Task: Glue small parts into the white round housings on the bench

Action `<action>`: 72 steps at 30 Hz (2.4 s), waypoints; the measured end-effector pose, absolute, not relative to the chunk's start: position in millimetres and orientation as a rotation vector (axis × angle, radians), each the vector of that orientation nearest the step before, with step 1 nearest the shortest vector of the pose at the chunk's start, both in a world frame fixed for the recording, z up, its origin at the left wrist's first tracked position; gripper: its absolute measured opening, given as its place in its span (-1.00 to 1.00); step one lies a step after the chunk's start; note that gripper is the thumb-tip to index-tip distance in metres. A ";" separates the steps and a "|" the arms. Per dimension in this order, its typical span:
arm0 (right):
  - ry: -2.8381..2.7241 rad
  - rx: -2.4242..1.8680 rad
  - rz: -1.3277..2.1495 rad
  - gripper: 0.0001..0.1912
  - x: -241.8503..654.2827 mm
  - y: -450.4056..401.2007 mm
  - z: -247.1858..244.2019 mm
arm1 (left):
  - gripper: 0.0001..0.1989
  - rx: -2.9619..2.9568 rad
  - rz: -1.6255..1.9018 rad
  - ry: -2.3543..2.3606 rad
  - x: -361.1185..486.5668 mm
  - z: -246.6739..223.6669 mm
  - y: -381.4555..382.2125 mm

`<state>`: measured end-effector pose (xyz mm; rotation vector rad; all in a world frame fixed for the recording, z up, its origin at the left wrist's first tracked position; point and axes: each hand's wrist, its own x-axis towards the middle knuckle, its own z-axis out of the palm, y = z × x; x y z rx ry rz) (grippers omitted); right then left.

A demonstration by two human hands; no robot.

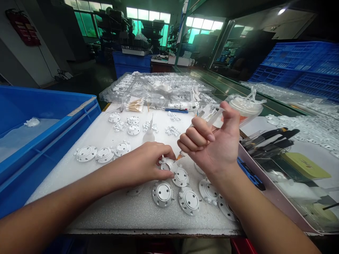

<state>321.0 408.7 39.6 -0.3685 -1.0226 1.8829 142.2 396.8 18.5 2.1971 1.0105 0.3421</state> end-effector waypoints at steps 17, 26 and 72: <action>-1.039 -0.400 1.806 -0.35 319.0 402.7 41.2 | -0.72 2.189 0.329 1.015 142.5 19.2 395.5; -1.037 -0.402 1.757 -0.35 316.7 401.9 39.7 | -0.73 2.188 0.344 0.986 142.5 18.5 397.4; -1.183 -0.402 1.672 -0.38 311.5 392.3 41.3 | -0.70 2.199 0.339 0.971 142.3 17.3 397.2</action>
